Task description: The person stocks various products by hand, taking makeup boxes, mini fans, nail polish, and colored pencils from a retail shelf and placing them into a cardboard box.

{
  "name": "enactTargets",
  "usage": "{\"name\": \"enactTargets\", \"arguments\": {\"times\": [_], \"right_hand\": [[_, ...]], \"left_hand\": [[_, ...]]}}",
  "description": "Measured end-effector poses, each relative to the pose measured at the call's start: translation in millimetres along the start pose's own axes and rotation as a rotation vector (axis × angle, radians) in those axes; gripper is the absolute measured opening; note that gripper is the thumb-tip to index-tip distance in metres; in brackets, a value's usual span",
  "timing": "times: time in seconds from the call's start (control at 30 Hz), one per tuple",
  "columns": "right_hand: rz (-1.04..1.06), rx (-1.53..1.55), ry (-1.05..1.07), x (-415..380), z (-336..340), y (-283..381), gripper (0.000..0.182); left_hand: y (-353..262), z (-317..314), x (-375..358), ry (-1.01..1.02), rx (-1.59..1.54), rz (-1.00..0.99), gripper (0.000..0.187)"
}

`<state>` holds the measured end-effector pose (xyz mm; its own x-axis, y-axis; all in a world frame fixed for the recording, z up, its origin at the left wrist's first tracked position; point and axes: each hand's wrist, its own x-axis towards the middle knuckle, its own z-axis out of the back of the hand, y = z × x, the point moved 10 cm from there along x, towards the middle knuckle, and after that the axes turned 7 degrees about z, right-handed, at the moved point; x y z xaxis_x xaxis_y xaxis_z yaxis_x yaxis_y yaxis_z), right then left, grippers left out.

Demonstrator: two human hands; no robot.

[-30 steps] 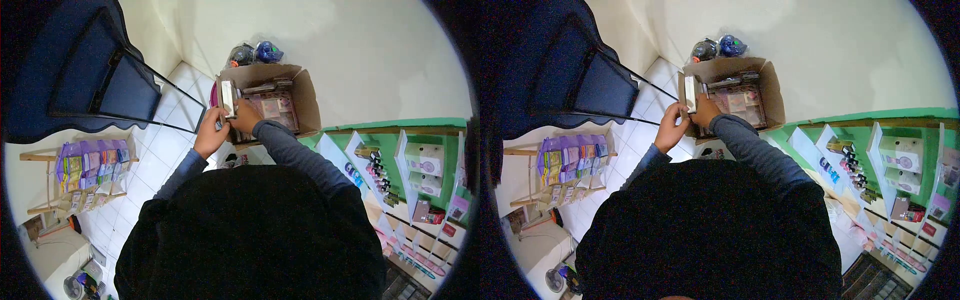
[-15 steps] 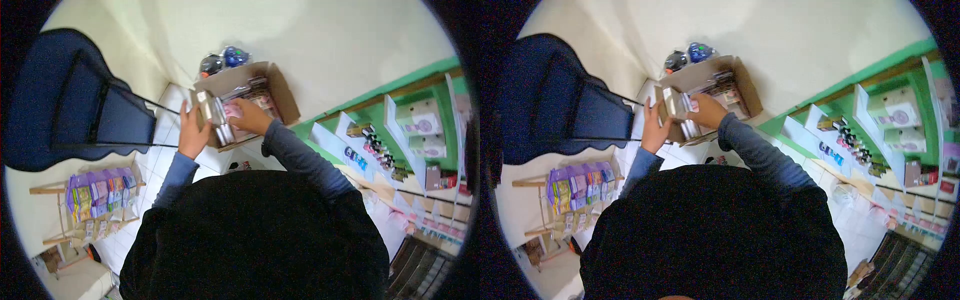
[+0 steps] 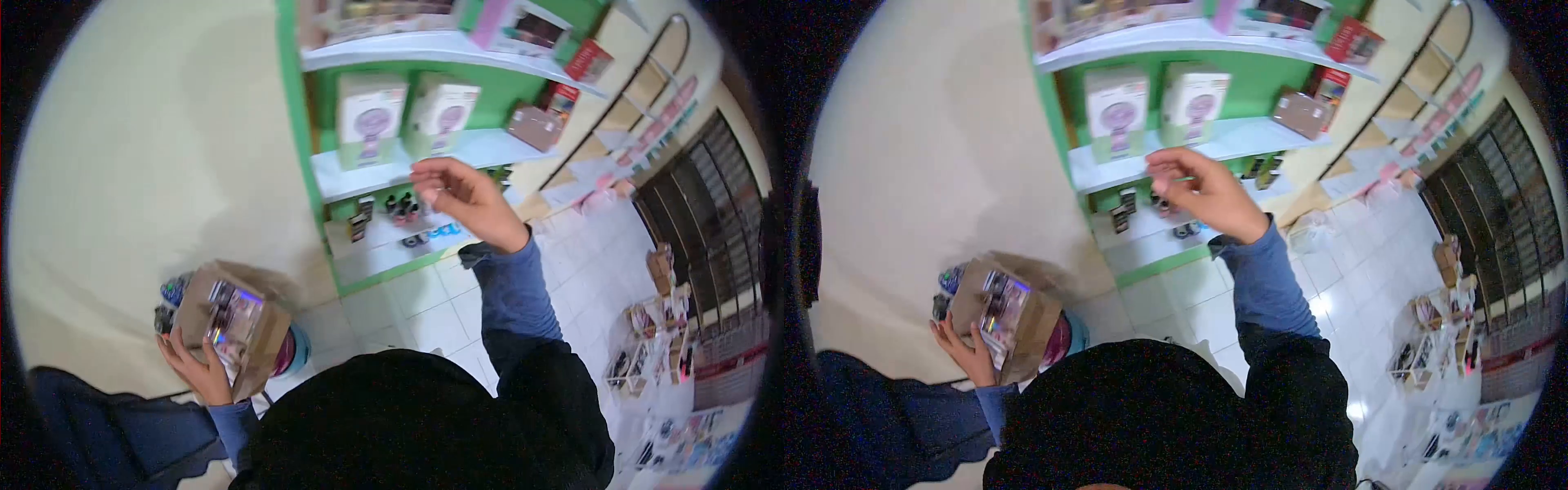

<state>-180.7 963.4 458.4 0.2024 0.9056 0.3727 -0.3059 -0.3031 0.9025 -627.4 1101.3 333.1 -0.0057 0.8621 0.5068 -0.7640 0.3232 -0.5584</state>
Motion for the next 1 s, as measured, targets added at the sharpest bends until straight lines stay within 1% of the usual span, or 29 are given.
{"name": "enactTargets", "arguments": {"times": [0.03, 0.07, 0.13, 0.17, 0.2, 0.23, 0.3, 0.33, 0.43, 0.47, 0.53, 0.6, 0.7, 0.77, 0.83, 0.87, 0.97, 1.0], "right_hand": [[0.023, -0.030, -0.095, -7.6, 31.3, 3.7, 0.031], [0.035, -0.135, -0.161, -15.0, 62.3, 3.9, 0.031], [0.057, -0.344, -0.285, -28.9, 125.3, -0.3, 0.031], [0.063, -0.491, -0.384, -35.1, 159.9, -5.5, 0.033], [0.066, -0.637, -0.482, -40.6, 194.7, -13.1, 0.034], [0.066, -0.781, -0.579, -46.2, 227.5, -18.9, 0.036], [0.097, -1.043, -0.670, -49.5, 277.6, -24.1, 0.040], [0.111, -1.172, -0.708, -49.6, 297.6, -27.2, 0.042], [0.029, -1.329, -0.831, -46.1, 349.4, -52.4, 0.048], [-0.036, -1.319, -0.831, -45.5, 357.9, -59.8, 0.058], [-0.117, -1.269, -0.865, -41.8, 376.2, -77.8, 0.064], [-0.201, -1.209, -0.873, -39.8, 390.4, -93.5, 0.074], [-0.219, -1.218, -0.848, -34.1, 404.4, -115.3, 0.077], [-0.146, -1.222, -0.844, -33.1, 397.1, -110.1, 0.073], [-0.078, -1.176, -0.845, -33.2, 397.7, -109.2, 0.067], [0.012, -1.158, -0.854, -34.7, 389.8, -100.5, 0.052], [0.013, -0.906, -0.794, -38.6, 372.4, -93.2, 0.042], [0.051, -0.914, -0.801, -43.8, 367.0, -85.6, 0.040]], "left_hand": [[-13.5, -9.5, -0.5, 0.017, -0.007, -0.027, 0.051], [-25.9, -18.9, -1.5, 0.031, -0.009, -0.050, 0.050], [-50.4, -38.5, -9.4, 0.067, -0.116, -0.068, 0.049], [-60.7, -48.4, -14.9, 0.085, -0.168, -0.074, 0.048], [-73.0, -54.2, -21.0, 0.065, -0.143, -0.128, 0.046], [-80.0, -64.4, -26.6, 0.109, -0.170, -0.104, 0.045], [-93.5, -82.5, -38.1, 0.199, -0.217, -0.049, 0.044], [-105.5, -88.6, -43.5, 0.226, -0.226, -0.097, 0.044], [-159.4, -104.0, -60.6, 0.404, -0.332, -0.174, 0.044], [-180.3, -108.5, -66.2, 0.381, -0.320, -0.275, 0.044], [-233.7, -115.6, -72.1, 0.468, -0.299, -0.427, 0.045], [-283.9, -121.0, -76.3, 0.471, -0.272, -0.607, 0.047], [-346.8, -125.2, -76.2, 0.498, -0.283, -0.772, 0.046], [-377.8, -130.8, -75.5, 0.493, -0.285, -0.883, 0.046], [-398.9, -142.5, -73.1, 0.471, -0.226, -0.930, 0.046], [-406.4, -148.9, -73.2, 0.462, -0.198, -0.954, 0.046], [-418.3, -168.3, -72.9, 0.439, -0.144, -0.984, 0.046], [-420.0, -171.3, -73.8, 0.431, -0.152, -0.987, 0.046]]}}
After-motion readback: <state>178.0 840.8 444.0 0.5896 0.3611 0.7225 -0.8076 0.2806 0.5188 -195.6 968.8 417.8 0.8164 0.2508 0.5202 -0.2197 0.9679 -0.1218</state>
